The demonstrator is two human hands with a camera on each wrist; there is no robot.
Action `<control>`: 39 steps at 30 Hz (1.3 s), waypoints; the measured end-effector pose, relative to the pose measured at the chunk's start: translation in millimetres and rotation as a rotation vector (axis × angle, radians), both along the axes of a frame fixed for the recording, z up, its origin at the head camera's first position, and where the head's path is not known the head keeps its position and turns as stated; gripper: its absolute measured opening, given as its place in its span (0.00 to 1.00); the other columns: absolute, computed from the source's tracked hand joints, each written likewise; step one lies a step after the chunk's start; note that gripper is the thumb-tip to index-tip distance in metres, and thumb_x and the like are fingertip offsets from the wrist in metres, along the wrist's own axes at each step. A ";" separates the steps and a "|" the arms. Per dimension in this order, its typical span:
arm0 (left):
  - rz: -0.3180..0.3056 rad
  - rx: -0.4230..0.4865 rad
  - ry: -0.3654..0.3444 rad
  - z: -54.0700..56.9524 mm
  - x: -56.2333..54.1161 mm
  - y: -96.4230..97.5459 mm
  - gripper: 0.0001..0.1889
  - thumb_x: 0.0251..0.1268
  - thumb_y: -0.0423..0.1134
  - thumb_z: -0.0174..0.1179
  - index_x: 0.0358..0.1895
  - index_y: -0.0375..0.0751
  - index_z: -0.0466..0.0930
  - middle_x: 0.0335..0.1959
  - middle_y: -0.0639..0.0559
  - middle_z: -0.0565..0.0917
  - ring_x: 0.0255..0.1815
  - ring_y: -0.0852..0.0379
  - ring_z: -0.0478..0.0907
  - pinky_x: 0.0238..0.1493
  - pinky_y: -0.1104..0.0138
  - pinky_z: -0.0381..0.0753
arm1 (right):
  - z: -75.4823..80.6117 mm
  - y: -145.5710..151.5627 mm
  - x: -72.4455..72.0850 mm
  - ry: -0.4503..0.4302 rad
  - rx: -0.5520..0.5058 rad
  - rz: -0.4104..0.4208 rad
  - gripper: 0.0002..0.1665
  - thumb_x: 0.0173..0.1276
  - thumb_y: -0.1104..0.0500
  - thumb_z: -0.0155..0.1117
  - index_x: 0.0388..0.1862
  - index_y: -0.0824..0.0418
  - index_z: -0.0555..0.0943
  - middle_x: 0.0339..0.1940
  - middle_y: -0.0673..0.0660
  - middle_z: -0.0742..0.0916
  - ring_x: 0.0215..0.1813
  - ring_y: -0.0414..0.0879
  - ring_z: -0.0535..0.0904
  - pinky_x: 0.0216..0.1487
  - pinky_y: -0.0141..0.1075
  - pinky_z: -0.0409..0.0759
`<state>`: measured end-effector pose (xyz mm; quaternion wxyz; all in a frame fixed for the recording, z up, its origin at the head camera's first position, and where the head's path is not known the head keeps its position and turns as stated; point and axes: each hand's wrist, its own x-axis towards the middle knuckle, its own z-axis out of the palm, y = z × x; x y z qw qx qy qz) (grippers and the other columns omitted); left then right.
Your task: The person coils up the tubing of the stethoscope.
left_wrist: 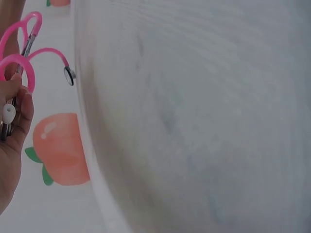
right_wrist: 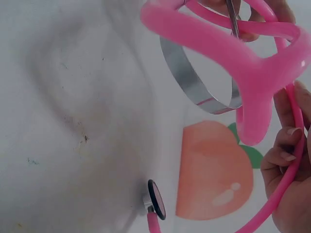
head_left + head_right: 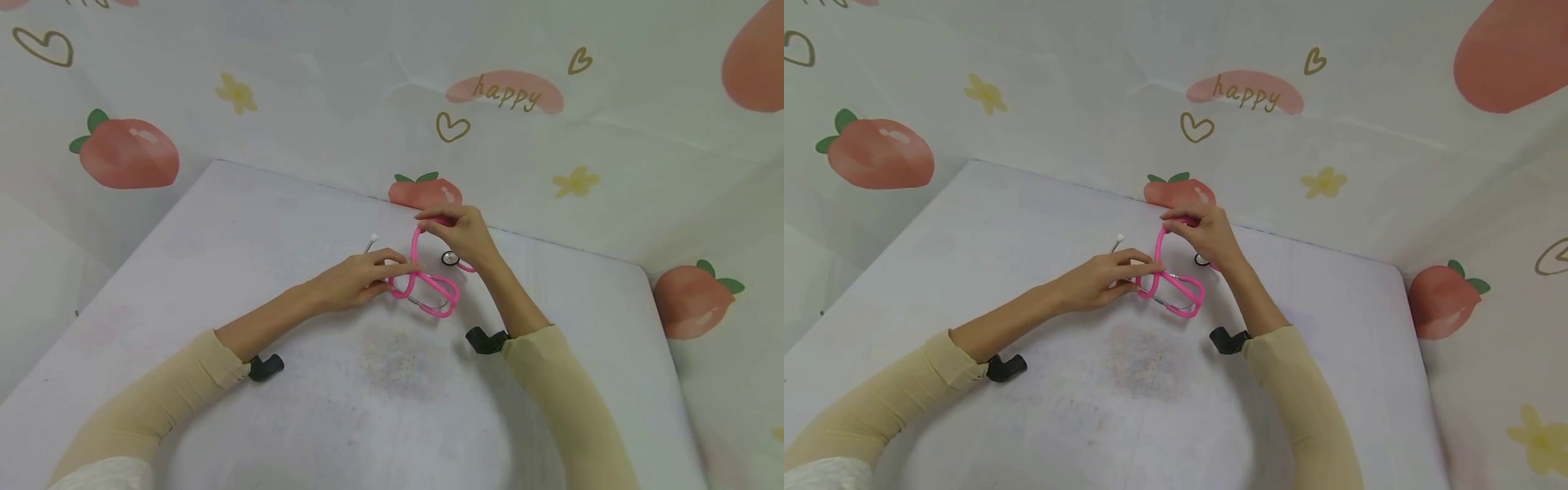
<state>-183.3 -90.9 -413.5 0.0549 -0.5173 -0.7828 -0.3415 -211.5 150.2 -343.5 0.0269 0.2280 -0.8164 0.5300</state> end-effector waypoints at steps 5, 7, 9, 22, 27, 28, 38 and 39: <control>0.023 0.042 -0.038 -1.9 -2.3 -1.2 0.31 0.63 0.26 0.65 0.69 0.49 0.73 0.61 0.53 0.77 0.40 0.66 0.77 0.42 0.74 0.79 | -0.1 0.6 1.0 0.019 0.021 -0.027 0.09 0.65 0.67 0.70 0.42 0.71 0.87 0.35 0.62 0.87 0.28 0.43 0.73 0.26 0.27 0.69; 0.030 0.064 -0.053 -2.1 -3.2 -2.7 0.31 0.62 0.26 0.66 0.69 0.48 0.73 0.61 0.53 0.77 0.39 0.66 0.77 0.40 0.74 0.79 | -1.4 2.2 1.4 0.046 0.037 -0.041 0.08 0.64 0.67 0.70 0.41 0.71 0.87 0.33 0.63 0.85 0.24 0.42 0.67 0.24 0.27 0.64; 0.037 0.084 -0.069 -2.5 -4.3 -4.8 0.31 0.62 0.26 0.67 0.69 0.47 0.74 0.60 0.53 0.78 0.38 0.66 0.78 0.38 0.74 0.79 | -3.5 4.9 0.8 0.075 0.049 -0.046 0.08 0.64 0.68 0.70 0.41 0.71 0.87 0.32 0.64 0.85 0.21 0.46 0.66 0.22 0.28 0.61; 0.106 0.127 -0.143 -2.6 -8.5 -11.0 0.31 0.60 0.27 0.68 0.68 0.47 0.74 0.54 0.53 0.80 0.38 0.62 0.78 0.40 0.71 0.82 | -12.5 29.2 4.6 0.201 0.077 -0.127 0.08 0.65 0.70 0.69 0.41 0.73 0.87 0.30 0.67 0.88 0.21 0.57 0.78 0.24 0.23 0.72; 0.148 0.118 -0.153 -0.4 -8.7 -11.5 0.32 0.60 0.26 0.68 0.68 0.48 0.72 0.55 0.54 0.80 0.38 0.63 0.81 0.43 0.70 0.83 | -16.3 39.9 4.1 0.262 0.074 -0.153 0.10 0.65 0.72 0.67 0.45 0.74 0.86 0.30 0.67 0.88 0.23 0.49 0.77 0.26 0.25 0.71; 0.153 0.122 -0.156 0.0 -8.8 -11.7 0.32 0.60 0.26 0.68 0.68 0.48 0.72 0.55 0.54 0.80 0.37 0.63 0.81 0.43 0.70 0.83 | -16.7 42.1 4.2 0.264 0.068 -0.158 0.11 0.65 0.72 0.67 0.46 0.74 0.85 0.30 0.67 0.88 0.24 0.48 0.77 0.27 0.25 0.72; 0.134 0.200 -0.157 2.6 -9.1 -12.3 0.31 0.59 0.24 0.68 0.66 0.46 0.74 0.53 0.50 0.82 0.36 0.62 0.82 0.42 0.69 0.83 | -25.4 56.4 1.0 0.287 -0.022 -0.178 0.13 0.63 0.76 0.66 0.47 0.73 0.85 0.33 0.68 0.86 0.23 0.54 0.78 0.24 0.25 0.76; 0.127 0.205 -0.159 3.4 -9.0 -12.0 0.30 0.59 0.24 0.68 0.65 0.45 0.74 0.53 0.50 0.82 0.36 0.62 0.82 0.42 0.69 0.83 | -28.2 57.9 -1.0 0.295 -0.012 -0.178 0.13 0.63 0.75 0.67 0.47 0.72 0.86 0.33 0.68 0.87 0.22 0.55 0.77 0.22 0.25 0.74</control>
